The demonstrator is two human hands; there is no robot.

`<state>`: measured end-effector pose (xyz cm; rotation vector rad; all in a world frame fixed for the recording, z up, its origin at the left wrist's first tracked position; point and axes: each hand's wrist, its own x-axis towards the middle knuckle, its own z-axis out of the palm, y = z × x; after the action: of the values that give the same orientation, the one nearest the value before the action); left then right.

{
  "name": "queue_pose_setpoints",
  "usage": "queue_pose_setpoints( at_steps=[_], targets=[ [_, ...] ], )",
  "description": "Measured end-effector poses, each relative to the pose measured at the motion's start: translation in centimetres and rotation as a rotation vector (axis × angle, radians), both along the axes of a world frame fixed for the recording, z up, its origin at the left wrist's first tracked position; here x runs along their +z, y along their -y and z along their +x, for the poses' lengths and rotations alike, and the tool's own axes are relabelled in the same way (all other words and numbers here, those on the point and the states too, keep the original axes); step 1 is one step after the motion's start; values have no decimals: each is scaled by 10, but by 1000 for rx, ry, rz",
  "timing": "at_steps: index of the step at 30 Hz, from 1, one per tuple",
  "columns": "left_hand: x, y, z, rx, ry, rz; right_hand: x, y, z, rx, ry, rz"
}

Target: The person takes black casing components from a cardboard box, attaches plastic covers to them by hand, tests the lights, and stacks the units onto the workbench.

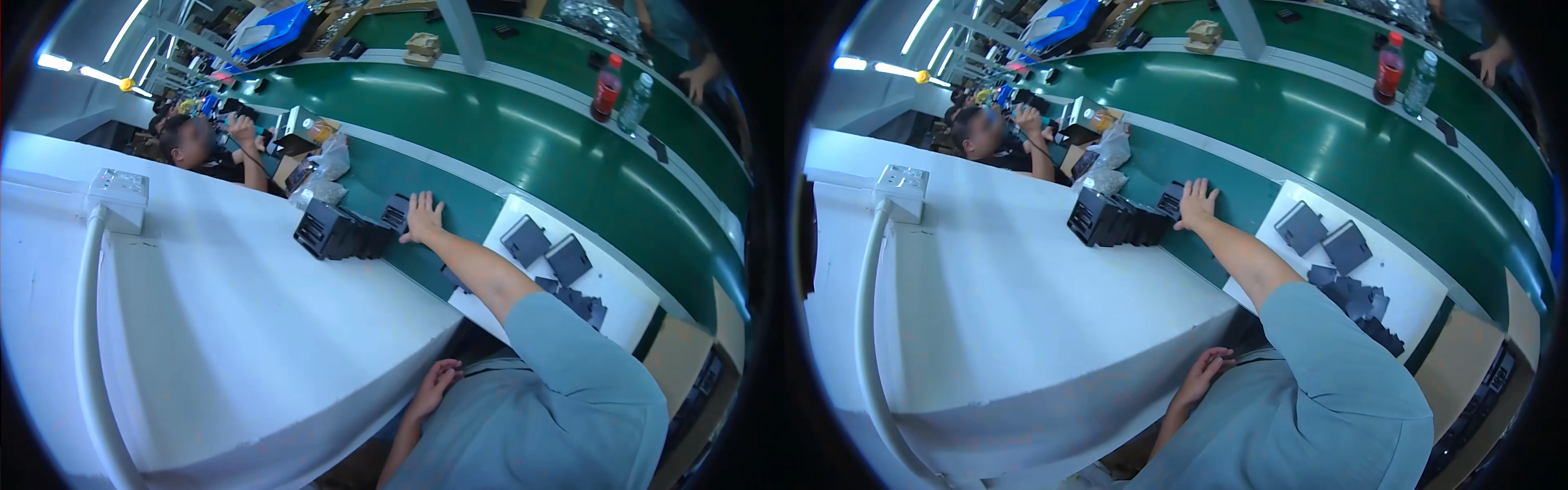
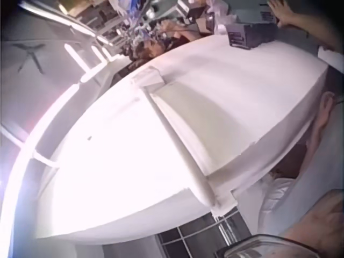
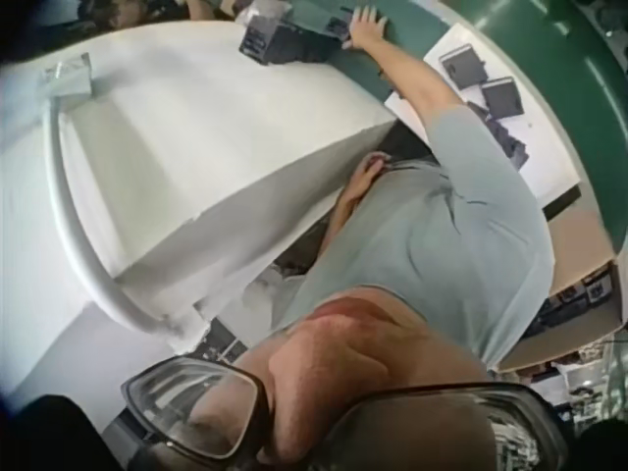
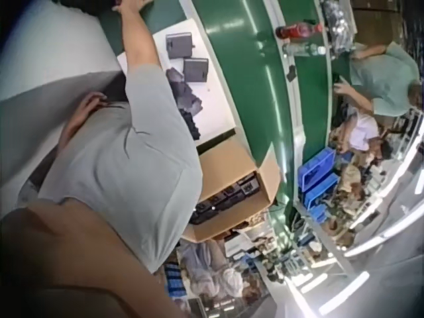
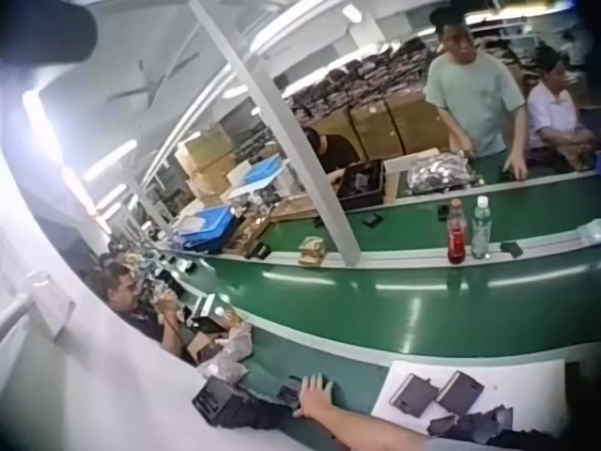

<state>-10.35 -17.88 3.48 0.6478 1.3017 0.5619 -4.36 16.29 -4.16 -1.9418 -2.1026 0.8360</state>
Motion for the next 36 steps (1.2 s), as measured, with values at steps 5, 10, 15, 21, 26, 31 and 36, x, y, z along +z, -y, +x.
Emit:
queue_pose_setpoints(
  at_steps=[5,10,15,21,26,31,36],
  targets=[
    [-5,-5,0,49,-19,-11,-18,-8,0,92,86,3],
    [-1,-15,5,3,-49,-18,-2,5,1,21,-100,121],
    [-6,-25,12,-58,-81,-25,-8,3,29,-123,-212,125],
    [4,-41,38,-176,-24,13,68,62,121,-317,-689,241],
    [0,-66,72,-403,53,98,149,215,254,-315,-538,439],
    [-2,-80,100,-517,152,183,247,400,362,-561,-172,567],
    [6,-87,124,-560,158,226,267,553,479,-899,485,561]
  ],
)
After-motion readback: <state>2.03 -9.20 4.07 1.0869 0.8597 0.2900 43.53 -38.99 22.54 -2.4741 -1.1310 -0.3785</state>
